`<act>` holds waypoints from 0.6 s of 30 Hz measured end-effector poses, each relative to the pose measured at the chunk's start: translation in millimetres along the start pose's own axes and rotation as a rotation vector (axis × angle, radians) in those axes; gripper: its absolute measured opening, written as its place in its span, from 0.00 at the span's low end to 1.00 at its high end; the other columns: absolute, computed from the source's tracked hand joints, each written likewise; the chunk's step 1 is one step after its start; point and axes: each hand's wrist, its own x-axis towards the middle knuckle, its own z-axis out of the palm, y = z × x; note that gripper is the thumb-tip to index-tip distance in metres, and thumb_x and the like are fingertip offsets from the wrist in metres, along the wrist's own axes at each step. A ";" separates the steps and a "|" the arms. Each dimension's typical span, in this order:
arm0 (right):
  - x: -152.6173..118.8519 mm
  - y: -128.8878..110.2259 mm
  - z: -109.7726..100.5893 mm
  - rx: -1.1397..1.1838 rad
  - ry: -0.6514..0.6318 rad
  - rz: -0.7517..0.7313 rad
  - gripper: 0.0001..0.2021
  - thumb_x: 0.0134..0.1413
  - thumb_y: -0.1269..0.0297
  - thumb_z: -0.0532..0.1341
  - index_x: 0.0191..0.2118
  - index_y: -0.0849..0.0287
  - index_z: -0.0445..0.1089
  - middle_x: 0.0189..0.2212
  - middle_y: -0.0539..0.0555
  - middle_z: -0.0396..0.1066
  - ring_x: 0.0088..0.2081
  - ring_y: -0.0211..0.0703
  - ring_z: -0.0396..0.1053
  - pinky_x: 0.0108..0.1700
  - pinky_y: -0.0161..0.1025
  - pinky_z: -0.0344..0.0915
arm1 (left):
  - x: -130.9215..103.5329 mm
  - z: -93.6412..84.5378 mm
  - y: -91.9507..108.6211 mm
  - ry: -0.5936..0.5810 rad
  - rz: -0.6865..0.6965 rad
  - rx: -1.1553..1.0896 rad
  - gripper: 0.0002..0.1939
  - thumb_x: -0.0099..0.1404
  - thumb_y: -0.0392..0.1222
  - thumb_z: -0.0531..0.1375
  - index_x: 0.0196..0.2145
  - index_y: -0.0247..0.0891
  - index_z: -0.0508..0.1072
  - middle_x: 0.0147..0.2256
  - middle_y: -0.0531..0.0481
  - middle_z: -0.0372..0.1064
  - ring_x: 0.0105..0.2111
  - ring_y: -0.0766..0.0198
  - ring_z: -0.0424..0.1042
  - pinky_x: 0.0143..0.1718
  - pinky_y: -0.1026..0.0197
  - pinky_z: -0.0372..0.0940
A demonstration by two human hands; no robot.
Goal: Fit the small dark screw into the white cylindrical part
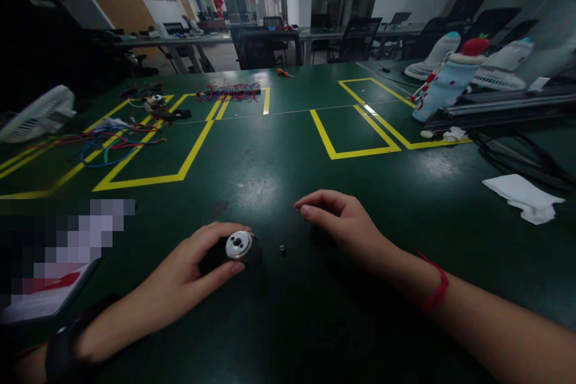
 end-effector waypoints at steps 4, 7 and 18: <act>5.3 7.6 -2.3 0.219 0.112 0.062 0.09 0.52 0.60 0.67 0.37 0.59 0.74 0.34 0.53 0.74 0.36 0.40 0.70 0.40 0.39 0.65 | -0.1 0.7 -0.9 -0.001 -0.001 0.000 0.18 0.67 0.43 0.60 0.54 0.50 0.63 0.50 0.51 0.67 0.50 0.55 0.67 0.52 0.49 0.62; 6.5 10.1 -1.9 0.248 0.115 0.061 0.08 0.52 0.61 0.67 0.37 0.58 0.74 0.34 0.52 0.74 0.36 0.39 0.70 0.40 0.38 0.65 | -0.8 1.8 -1.7 -0.001 0.003 -0.002 0.19 0.67 0.43 0.60 0.54 0.50 0.62 0.51 0.51 0.67 0.50 0.56 0.66 0.53 0.49 0.62; -6.3 1.9 16.3 -0.670 -0.217 -0.388 0.10 0.52 0.68 0.65 0.42 0.56 0.74 0.45 0.58 0.68 0.48 0.50 0.65 0.49 0.50 0.64 | -0.4 1.8 0.1 0.022 0.018 0.009 0.19 0.67 0.43 0.60 0.54 0.49 0.63 0.50 0.51 0.67 0.50 0.55 0.67 0.52 0.50 0.62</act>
